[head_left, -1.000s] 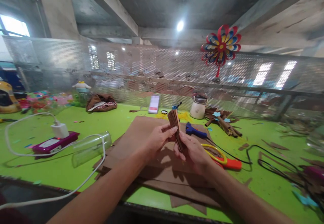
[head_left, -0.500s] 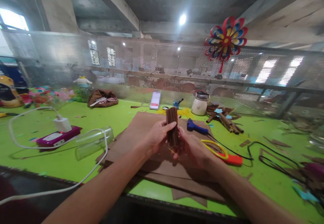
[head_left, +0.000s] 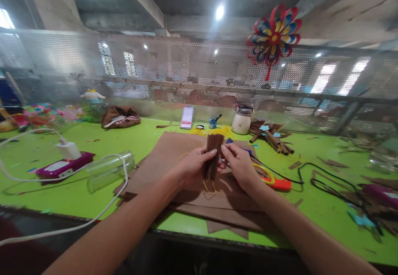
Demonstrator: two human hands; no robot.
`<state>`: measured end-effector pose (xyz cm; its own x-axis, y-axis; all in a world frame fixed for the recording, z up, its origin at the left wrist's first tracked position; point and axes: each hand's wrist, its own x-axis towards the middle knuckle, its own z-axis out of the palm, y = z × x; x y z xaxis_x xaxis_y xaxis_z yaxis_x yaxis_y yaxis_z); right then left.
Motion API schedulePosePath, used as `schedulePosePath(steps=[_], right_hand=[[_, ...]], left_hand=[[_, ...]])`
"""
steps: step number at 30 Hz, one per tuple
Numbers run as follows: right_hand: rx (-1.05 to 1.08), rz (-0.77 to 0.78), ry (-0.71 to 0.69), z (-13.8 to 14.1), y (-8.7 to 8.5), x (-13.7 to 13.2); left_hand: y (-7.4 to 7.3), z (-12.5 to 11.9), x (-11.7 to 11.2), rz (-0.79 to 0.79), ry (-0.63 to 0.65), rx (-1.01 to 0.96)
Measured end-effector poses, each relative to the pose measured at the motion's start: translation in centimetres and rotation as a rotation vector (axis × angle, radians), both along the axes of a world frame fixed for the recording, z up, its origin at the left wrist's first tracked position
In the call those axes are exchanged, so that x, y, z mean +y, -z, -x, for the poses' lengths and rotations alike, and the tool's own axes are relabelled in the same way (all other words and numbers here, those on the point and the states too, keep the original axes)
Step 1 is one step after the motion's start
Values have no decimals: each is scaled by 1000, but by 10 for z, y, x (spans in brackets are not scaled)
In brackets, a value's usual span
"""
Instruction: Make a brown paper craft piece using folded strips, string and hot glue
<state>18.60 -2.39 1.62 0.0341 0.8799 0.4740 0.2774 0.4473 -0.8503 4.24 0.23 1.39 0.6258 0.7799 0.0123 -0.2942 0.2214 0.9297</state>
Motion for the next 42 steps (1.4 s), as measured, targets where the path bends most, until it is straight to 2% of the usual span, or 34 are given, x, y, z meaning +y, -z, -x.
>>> schedulePosePath(steps=[6, 12, 19, 22, 24, 27, 30, 33, 39, 42], right_hand=[[156, 85, -31, 6, 0, -3], [287, 166, -132, 5, 6, 1], [261, 151, -158, 2, 9, 3], [183, 109, -150, -1, 11, 5], [90, 20, -130, -3, 12, 7], [-90, -207, -51, -6, 10, 7], [-264, -392, -18, -11, 5, 5], [-338, -445, -27, -13, 1, 4], [-277, -367, 6, -8, 5, 3], [-319, -374, 36, -3, 8, 2]], left_hand=[[4, -1, 3, 13, 26, -37], [-1, 0, 0, 28, 2, -46], [-3, -1, -4, -32, -27, 22], [-1, -4, -4, -217, -110, 95], [-2, -5, -5, -469, -260, 207], [-4, -3, -5, -843, -438, 376], [-6, 2, -1, -969, -451, 422], [-6, 4, 2, -915, -415, 363], [-4, -3, -4, -479, -167, 210], [-3, -8, -7, -442, -212, 238]])
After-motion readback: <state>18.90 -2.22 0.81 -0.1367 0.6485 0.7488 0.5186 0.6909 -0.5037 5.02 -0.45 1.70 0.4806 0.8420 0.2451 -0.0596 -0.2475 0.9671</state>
